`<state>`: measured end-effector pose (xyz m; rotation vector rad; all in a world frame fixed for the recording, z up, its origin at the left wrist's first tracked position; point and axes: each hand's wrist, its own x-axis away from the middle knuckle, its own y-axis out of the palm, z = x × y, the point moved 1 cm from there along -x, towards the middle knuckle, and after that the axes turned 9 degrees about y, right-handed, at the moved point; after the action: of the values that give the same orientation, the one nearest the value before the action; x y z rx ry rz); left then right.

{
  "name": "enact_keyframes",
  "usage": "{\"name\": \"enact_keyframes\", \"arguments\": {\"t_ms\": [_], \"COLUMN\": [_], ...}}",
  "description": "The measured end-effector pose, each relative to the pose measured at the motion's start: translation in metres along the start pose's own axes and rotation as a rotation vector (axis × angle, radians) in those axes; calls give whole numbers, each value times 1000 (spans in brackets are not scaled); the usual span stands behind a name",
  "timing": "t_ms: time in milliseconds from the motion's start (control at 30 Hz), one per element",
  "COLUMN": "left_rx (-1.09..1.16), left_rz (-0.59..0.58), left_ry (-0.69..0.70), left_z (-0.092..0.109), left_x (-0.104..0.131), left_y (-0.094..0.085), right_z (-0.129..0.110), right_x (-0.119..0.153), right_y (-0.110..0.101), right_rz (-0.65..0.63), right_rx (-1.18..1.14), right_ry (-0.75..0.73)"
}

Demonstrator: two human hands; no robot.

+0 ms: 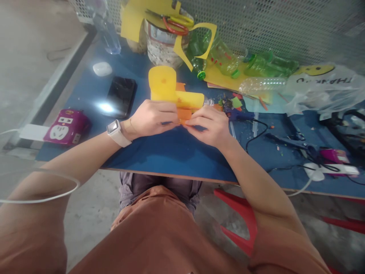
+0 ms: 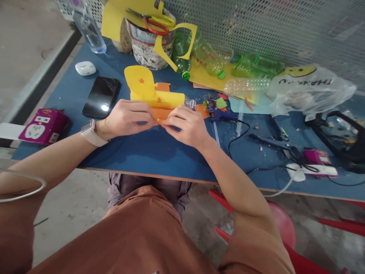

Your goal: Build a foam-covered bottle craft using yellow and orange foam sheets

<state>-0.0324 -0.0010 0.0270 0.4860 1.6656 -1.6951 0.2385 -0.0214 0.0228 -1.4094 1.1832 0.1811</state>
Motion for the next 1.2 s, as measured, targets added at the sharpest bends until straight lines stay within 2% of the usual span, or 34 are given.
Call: {"name": "enact_keyframes", "arguments": {"t_ms": [167,367,600,933,1200], "left_rx": [-26,-50,-3,139,114], "left_rz": [-18,11,51,24,86], "left_ry": [51,135,126,6,69], "left_z": [-1,2,1,0,3], "left_x": [0,-3,-2,-2,-3], "left_y": [0,-3,-1,1,2], "right_z": [-3,-1,0,3,2], "right_x": [-2,-1,-1,0,1], "right_y": [-1,-3,-6,-8,-6], "right_rz": [42,-12,-53,-59,-88], "right_rx": [-30,-18,-24,-51,-32], "right_ry": [-37,-11,9,22,53]}}
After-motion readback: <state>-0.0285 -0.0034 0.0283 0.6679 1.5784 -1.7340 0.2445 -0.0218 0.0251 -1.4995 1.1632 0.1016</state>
